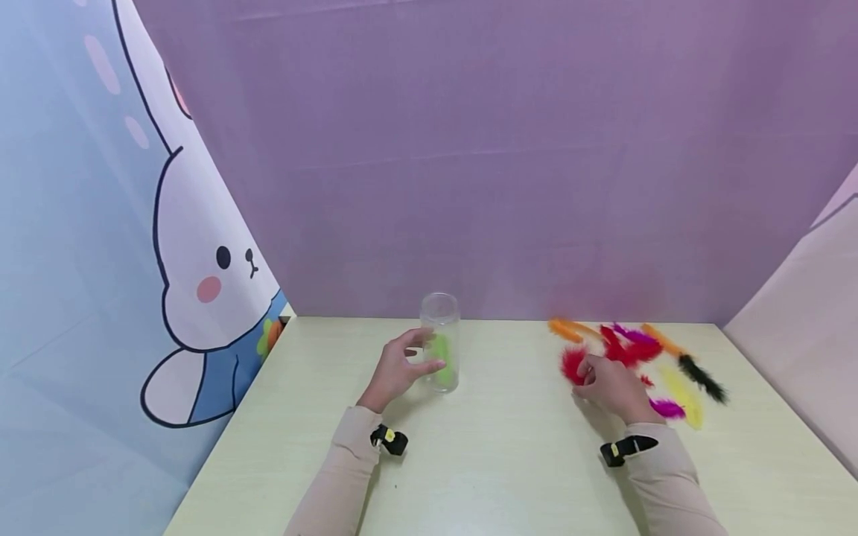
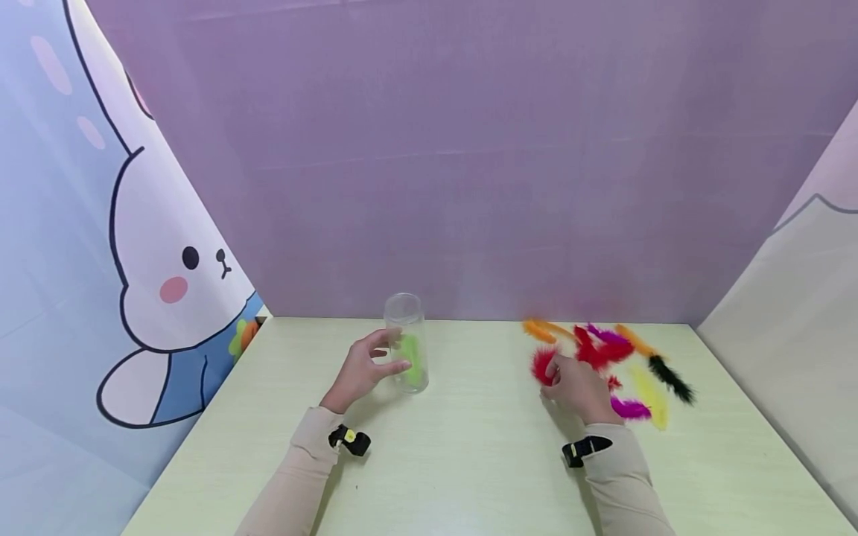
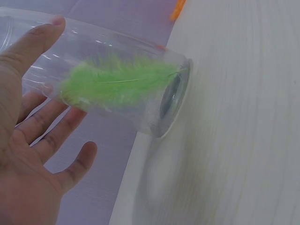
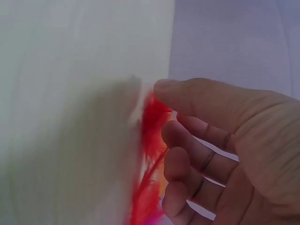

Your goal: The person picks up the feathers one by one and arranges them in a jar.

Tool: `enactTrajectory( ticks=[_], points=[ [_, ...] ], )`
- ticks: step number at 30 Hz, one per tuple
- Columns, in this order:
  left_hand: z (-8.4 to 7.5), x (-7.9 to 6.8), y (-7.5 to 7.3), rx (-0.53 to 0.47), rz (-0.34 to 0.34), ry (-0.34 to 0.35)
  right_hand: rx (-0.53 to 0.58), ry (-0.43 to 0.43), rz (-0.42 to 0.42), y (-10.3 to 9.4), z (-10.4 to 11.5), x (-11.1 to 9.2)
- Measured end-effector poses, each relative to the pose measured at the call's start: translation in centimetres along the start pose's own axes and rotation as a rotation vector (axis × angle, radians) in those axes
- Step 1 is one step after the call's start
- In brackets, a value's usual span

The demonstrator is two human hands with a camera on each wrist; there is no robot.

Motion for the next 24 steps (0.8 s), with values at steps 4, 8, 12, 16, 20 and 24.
enactTrajectory(
  ticks=[4,8,12,16,20,24],
  points=[
    [0.1,0.0,0.0,-0.003,0.001,0.002,-0.029,-0.011,-0.03,0.4,0.1,0.1],
    [0.1,0.0,0.1,-0.003,-0.001,0.004,-0.045,-0.016,-0.065,0.5,0.1,0.1],
    [0.0,-0.1,0.1,0.001,-0.002,0.007,-0.048,-0.008,-0.089,0.3,0.1,0.1],
    [-0.2,-0.2,0.1,0.005,-0.001,0.004,-0.036,-0.002,-0.119,0.1,0.2,0.1],
    [-0.2,-0.1,0.1,0.003,-0.001,0.003,-0.017,-0.002,-0.152,-0.2,0.3,0.1],
    [-0.3,0.0,0.1,0.004,-0.004,0.001,-0.017,-0.014,-0.203,-0.7,0.4,0.1]
  ],
)
Point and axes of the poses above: each hand's wrist, its own x-axis towards the middle knuckle, its own y-axis out of the palm, z = x × y, the point moved 3 cm from there along x, towards the middle knuckle, and after that the axes turned 14 degrees about -x, right-handed, at the moved point
